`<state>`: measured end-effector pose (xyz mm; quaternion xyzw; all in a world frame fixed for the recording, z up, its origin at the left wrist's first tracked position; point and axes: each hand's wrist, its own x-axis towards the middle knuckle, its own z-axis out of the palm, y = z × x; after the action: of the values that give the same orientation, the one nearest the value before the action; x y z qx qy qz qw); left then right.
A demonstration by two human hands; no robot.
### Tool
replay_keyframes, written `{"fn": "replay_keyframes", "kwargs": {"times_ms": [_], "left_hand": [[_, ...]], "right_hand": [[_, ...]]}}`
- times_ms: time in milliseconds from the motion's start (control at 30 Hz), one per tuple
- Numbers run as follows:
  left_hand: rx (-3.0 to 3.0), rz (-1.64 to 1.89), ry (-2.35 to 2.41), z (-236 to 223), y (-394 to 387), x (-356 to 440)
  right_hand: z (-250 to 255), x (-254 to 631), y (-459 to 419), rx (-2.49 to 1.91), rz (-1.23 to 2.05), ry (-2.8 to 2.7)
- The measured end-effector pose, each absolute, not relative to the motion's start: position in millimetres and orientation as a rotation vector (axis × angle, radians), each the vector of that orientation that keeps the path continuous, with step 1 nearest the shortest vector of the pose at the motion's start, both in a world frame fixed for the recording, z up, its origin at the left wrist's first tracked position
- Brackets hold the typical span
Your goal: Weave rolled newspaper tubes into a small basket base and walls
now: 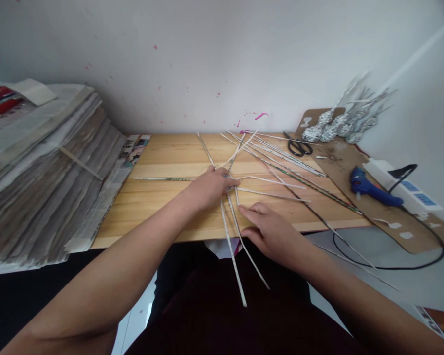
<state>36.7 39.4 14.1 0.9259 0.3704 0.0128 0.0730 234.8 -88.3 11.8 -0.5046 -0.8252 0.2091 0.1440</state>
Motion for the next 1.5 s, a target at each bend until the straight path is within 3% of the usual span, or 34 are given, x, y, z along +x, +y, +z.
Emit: {"fn": "replay_keyframes", "kwargs": {"times_ms": [333, 500, 733, 967, 1200, 1367, 1500], "left_hand": [[2.833, -0.055, 1.261, 21, 31, 45], [2.861, -0.114, 1.208, 25, 32, 44], [2.872, -0.179, 1.124, 27, 39, 40], [2.909, -0.044, 1.166, 19, 34, 40], [2.917, -0.006, 1.334, 19, 20, 48], [2.854, -0.032, 1.458, 22, 14, 56], [2.854, -0.159, 1.354, 30, 17, 56]], "right_hand": [[0, 236, -117, -1.483, 0.462, -2.240], [12, 228, -119, -1.531, 0.702, -1.962], [-1, 221, -121, -1.621, 1.394, -1.294], [12, 204, -117, -1.500, 1.579, -1.317], [34, 218, -110, -1.539, 1.244, -1.921], [42, 232, -108, -1.708, 1.280, -1.959], [50, 242, -105, -1.723, 0.775, -2.357]]}}
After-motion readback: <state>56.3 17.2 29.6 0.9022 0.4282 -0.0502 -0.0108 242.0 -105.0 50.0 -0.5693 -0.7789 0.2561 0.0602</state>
